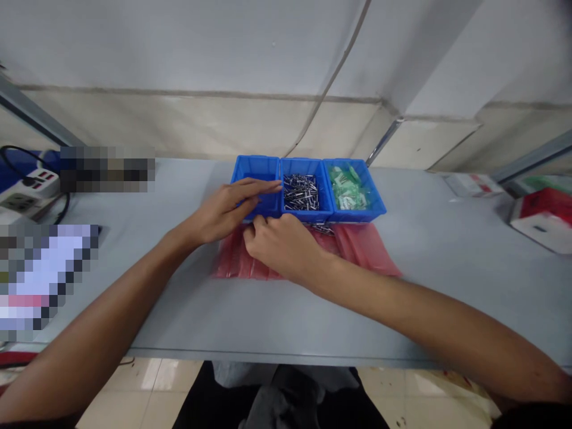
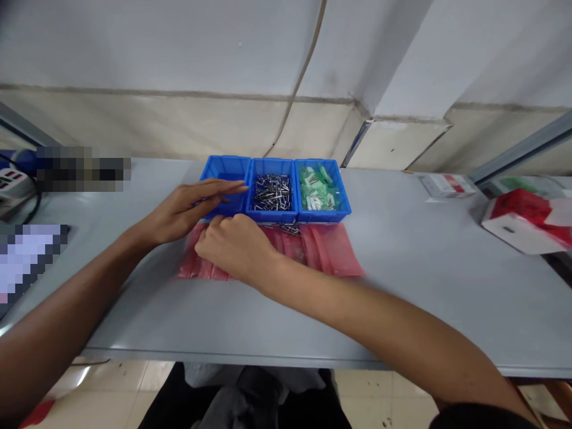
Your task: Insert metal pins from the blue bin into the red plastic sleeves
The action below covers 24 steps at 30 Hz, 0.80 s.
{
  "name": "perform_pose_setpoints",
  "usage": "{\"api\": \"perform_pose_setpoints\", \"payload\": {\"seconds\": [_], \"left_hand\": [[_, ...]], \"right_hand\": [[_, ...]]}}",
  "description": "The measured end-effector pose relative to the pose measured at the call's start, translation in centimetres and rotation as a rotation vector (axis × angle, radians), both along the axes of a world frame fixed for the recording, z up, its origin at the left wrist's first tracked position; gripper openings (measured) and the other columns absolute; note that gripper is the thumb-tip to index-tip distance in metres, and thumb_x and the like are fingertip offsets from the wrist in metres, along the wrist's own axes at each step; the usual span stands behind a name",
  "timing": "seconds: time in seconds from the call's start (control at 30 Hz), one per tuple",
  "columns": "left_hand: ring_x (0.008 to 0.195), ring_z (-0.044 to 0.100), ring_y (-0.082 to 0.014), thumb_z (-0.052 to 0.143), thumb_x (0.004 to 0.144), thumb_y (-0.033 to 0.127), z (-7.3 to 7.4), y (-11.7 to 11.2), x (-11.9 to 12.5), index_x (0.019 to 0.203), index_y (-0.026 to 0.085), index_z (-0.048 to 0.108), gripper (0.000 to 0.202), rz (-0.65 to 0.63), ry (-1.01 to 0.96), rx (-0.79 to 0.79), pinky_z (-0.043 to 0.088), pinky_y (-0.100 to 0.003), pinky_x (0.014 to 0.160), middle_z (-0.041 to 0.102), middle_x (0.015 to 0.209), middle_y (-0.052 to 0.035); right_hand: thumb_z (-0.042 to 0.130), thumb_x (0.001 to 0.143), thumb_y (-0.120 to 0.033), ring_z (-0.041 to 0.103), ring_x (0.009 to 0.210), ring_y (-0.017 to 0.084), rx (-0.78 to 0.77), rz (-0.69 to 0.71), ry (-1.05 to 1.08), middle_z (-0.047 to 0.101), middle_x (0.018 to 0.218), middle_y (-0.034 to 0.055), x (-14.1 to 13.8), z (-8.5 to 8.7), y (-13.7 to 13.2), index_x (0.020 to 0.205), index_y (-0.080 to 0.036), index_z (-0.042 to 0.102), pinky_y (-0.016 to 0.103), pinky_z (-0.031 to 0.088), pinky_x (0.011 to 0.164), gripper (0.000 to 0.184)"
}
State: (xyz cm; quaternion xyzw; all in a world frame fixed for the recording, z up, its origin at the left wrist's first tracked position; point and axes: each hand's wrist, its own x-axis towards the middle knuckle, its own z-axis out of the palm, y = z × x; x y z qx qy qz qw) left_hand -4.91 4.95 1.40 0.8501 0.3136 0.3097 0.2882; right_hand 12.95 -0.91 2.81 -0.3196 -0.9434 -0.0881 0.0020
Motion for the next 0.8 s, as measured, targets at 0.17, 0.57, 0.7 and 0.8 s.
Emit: {"api": "perform_pose_setpoints", "payload": {"seconds": [0.17,0.57,0.7,0.8], "left_hand": [[0.120,0.069,-0.0243,0.051,0.104,0.036,0.0,0.3,-0.6,0.145,0.027,0.061,0.042,0.111,-0.117,-0.106,0.057,-0.041,0.105,0.066,0.142,-0.0052],[0.100,0.072,-0.0226,0.056,0.098,0.036,0.1,1.0,-1.6,0.119,0.027,0.077,0.031,0.349,-0.034,0.067,0.058,-0.038,0.089,0.078,0.113,-0.0043],[0.116,0.069,-0.0250,0.065,0.095,0.039,0.7,1.3,-3.0,0.128,0.030,0.073,0.035,0.157,0.181,0.078,0.054,-0.039,0.103,0.074,0.126,-0.0033],[0.124,0.067,-0.0253,0.069,0.093,0.040,0.5,1.7,-3.7,0.121,0.030,0.076,0.031,0.042,0.250,0.171,0.053,-0.038,0.108,0.076,0.123,-0.0029]], "right_hand": [[0.053,0.096,-0.003,0.070,0.076,0.020,0.007,-0.009,-0.017,0.077,0.090,0.0166,-0.7,-1.0,0.3,0.102,-0.009,0.075,0.029,0.041,0.059,0.024],[0.055,0.095,-0.003,0.069,0.081,0.022,0.018,-0.008,-0.026,0.077,0.095,0.0201,-2.3,-1.0,1.4,0.099,-0.008,0.077,0.029,0.045,0.060,0.023],[0.056,0.094,-0.002,0.070,0.083,0.023,0.027,-0.043,-0.027,0.076,0.095,0.0215,-2.5,-1.0,1.0,0.101,-0.007,0.076,0.029,0.046,0.060,0.022],[0.054,0.094,-0.002,0.070,0.083,0.024,0.030,-0.067,-0.028,0.076,0.093,0.0222,-2.7,-1.2,0.8,0.101,-0.006,0.077,0.029,0.046,0.059,0.024]]}}
